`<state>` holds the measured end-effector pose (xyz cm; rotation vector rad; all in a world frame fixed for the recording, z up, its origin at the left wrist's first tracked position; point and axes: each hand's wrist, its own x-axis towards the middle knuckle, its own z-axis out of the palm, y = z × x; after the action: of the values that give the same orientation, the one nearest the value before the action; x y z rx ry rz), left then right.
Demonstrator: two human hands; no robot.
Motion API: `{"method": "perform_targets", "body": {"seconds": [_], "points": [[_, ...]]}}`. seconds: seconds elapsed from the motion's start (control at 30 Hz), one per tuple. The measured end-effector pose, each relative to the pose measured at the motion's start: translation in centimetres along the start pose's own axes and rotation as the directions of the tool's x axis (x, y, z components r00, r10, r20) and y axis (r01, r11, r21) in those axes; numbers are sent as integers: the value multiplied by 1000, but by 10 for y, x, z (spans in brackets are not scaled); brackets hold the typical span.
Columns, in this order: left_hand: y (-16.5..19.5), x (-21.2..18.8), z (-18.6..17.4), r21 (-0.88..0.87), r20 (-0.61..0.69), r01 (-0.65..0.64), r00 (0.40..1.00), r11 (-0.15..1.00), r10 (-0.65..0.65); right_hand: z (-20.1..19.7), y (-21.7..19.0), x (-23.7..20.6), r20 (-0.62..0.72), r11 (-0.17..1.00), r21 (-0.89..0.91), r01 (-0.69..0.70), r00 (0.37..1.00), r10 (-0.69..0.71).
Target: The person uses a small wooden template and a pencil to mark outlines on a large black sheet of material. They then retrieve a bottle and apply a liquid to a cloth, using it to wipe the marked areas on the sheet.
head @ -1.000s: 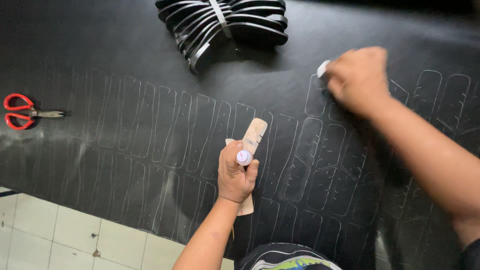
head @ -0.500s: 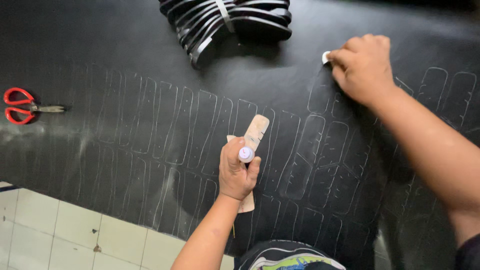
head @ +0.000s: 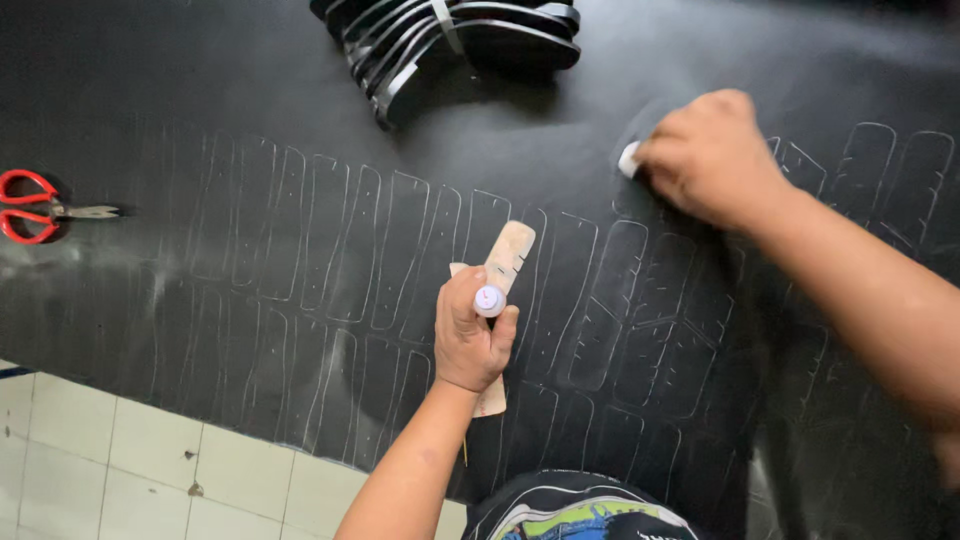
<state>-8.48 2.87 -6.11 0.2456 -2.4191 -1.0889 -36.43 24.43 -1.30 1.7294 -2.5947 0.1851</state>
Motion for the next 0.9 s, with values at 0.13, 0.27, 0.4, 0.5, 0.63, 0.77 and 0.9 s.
{"method": "perform_targets", "body": {"seconds": [0.13,0.27,0.4,0.5,0.63,0.77,0.9], "points": [[1,1,0,23,-11,-32,999,999,32,-7,-12,-4,-131,991,85,106,987,-94],[2,0,0,19,1,-18,1000,1000,18,-11,-14,-6,-169,995,94,-32,985,47],[2,1,0,39,-3,-23,1000,999,23,-4,-19,-8,-35,995,92,25,999,-22],[2,1,0,35,0,-46,999,998,46,-3,-24,-13,-47,997,60,48,998,-45],[1,1,1,30,6,-21,1000,999,21,-14,-21,-22,-14,992,110,65,998,-64],[0,0,0,26,11,-31,999,999,31,-24,-16,-25,56,999,34,42,997,-44],[2,0,-1,32,15,-32,999,999,31,-18,-21,-21,-60,988,117,98,994,-92]]}}
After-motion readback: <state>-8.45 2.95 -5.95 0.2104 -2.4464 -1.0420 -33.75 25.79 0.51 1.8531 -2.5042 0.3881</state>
